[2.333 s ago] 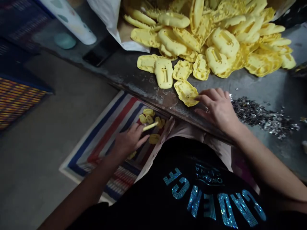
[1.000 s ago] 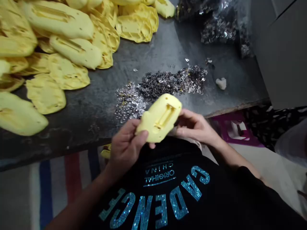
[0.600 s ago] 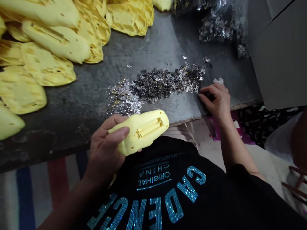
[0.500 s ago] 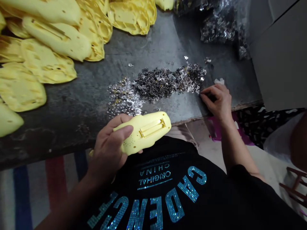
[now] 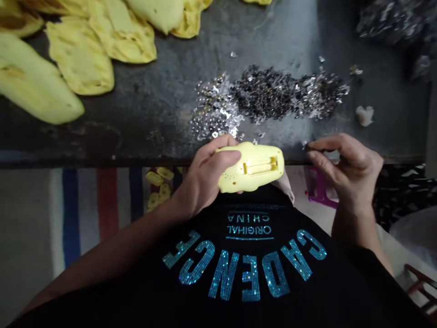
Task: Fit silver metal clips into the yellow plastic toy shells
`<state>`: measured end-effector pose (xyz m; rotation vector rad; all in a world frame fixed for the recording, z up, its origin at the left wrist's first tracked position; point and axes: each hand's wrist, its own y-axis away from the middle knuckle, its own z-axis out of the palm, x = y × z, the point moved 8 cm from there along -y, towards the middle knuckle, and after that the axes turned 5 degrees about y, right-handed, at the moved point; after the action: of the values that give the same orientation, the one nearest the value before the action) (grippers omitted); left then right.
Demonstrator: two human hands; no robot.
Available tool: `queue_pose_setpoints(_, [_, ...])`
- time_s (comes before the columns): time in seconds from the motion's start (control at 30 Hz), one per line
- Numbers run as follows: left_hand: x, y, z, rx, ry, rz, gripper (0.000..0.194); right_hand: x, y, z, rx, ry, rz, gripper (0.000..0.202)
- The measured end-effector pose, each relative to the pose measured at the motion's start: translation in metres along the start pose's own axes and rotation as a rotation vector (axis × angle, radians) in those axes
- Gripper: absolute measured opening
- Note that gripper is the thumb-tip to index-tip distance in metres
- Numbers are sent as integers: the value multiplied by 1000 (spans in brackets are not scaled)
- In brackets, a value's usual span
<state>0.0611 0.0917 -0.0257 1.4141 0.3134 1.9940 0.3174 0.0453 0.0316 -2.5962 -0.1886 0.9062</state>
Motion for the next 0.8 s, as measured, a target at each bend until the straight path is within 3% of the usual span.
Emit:
queue_pose_setpoints(0.1, [1,1,6,-26,34,4,30,-44,3,10,-84,-104,-103,23])
queue_pose_setpoints(0.17, [2,4,6,-39,53,28,27,-54,3,13,-82,-85,-105,26])
queue_pose_setpoints(0.37, [1,15,1,-117,69,89,25,-63,5,18,-138,19,-84,23])
queue_pose_setpoints(0.8, [4,24,2,-132,19,226,27,-85,8,24,-140,246,-172,21])
